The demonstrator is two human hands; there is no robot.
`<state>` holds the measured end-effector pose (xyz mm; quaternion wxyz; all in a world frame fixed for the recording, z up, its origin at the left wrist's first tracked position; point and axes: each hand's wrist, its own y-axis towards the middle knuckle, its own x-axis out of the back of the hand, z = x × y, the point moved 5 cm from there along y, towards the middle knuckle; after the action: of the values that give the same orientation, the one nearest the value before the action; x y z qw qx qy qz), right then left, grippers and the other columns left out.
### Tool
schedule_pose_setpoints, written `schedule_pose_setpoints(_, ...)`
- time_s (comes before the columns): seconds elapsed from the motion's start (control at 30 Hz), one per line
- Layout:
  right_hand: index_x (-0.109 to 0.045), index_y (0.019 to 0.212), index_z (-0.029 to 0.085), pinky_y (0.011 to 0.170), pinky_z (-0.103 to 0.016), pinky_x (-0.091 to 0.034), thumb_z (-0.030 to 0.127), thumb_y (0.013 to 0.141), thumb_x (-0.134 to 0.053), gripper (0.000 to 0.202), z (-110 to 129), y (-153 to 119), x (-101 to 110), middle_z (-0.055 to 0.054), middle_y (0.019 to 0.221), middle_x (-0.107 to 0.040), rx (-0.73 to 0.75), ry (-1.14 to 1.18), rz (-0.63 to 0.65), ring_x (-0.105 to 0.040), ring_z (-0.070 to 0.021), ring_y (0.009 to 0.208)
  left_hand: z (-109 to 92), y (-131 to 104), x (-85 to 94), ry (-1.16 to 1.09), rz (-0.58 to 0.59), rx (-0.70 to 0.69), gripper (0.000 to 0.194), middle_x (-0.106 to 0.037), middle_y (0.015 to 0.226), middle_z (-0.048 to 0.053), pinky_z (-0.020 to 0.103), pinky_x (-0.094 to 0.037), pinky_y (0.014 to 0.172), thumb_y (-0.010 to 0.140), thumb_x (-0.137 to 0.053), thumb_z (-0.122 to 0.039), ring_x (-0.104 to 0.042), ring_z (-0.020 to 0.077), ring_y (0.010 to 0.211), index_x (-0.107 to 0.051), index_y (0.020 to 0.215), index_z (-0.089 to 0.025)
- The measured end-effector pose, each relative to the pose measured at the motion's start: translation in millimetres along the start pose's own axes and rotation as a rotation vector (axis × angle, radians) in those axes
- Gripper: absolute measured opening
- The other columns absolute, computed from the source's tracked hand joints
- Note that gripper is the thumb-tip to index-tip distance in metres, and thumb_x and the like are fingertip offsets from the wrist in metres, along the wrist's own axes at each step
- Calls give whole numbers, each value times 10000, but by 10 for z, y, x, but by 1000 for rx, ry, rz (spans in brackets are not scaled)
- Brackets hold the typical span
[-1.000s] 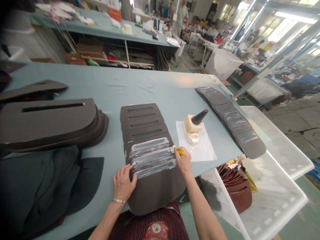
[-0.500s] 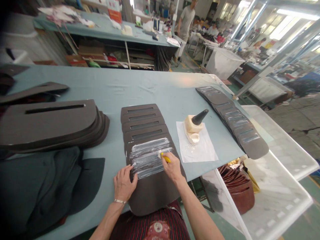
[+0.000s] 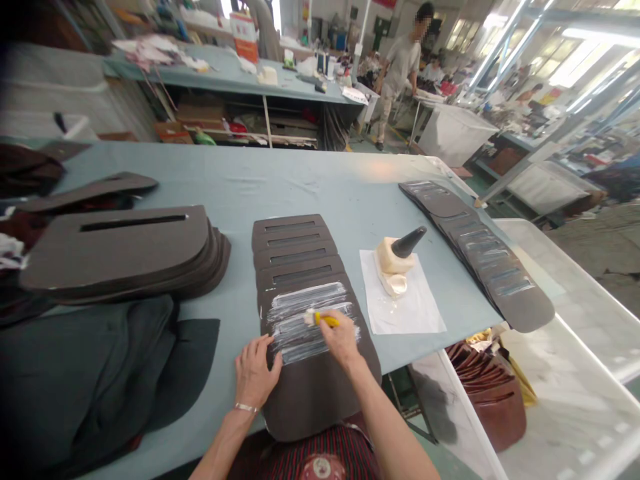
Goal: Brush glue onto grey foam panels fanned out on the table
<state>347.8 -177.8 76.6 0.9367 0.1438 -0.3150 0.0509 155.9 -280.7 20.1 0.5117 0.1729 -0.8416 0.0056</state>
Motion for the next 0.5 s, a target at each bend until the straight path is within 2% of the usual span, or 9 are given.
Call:
schedule_pose_setpoints(0.07, -648, 775, 201, 634, -268, -450, 294, 797, -514, 165, -253, 119, 349, -31, 741, -657, -110, -108, -169, -582, -166, 652, 54, 21, -2, -47, -2, 21, 255, -582, 1148, 74, 390, -361, 905, 843, -494, -286, -510, 236, 1078, -560, 1082, -225)
schedule_pose_setpoints(0.13, -637, 759, 196, 623, -265, -434, 300, 795, -511, 168, -332, 247, 501, -23, 700, -639, -156, -161, -268, -561, -160, 619, 109, 89, 2, -98, -21, 57, 218, -601, 1100, 62, 381, -370, 882, 864, -466, -297, -531, 224, 1042, -566, 1046, -232)
schedule_pose_setpoints(0.2, -638, 776, 196, 629, -257, -433, 283, 800, -510, 157, -184, 351, 330, -19, 708, -639, -119, -108, -247, -565, -157, 631, 131, 212, 12, -123, -57, 72, 208, -612, 1071, 59, 375, -372, 873, 874, -449, -298, -542, 217, 1022, -566, 1032, -228)
schedule_pose_setpoints(0.3, -656, 839, 204, 695, -246, -454, 244, 806, -512, 153, 277, 429, -324, -28, 814, -669, 37, 61, -70, -603, -156, 734, 87, 456, 10, -81, -89, 32, 252, -599, 1133, 72, 379, -352, 911, 867, -454, -269, -522, 223, 1077, -554, 1093, -219)
schedule_pose_setpoints(0.37, -667, 867, 215, 741, -245, -460, 230, 808, -511, 167, 476, 463, -694, -30, 868, -681, 101, 125, 13, -616, -154, 781, 53, 598, -8, -23, -83, 12, 277, -586, 1173, 82, 387, -334, 932, 854, -467, -247, -503, 234, 1113, -550, 1116, -210)
schedule_pose_setpoints(0.43, -676, 863, 222, 748, -247, -463, 231, 801, -515, 172, 445, 516, -806, -25, 876, -686, 100, 136, 51, -620, -155, 788, 39, 681, -28, 28, -66, 7, 272, -587, 1171, 85, 397, -324, 937, 844, -476, -238, -499, 244, 1111, -556, 1102, -205)
schedule_pose_setpoints(0.5, -680, 833, 219, 702, -249, -464, 255, 787, -523, 168, 195, 586, -611, -20, 829, -687, 26, 106, 28, -616, -158, 739, 38, 704, -36, 52, -50, 3, 265, -589, 1161, 82, 398, -320, 936, 841, -476, -234, -499, 243, 1103, -559, 1091, -206)
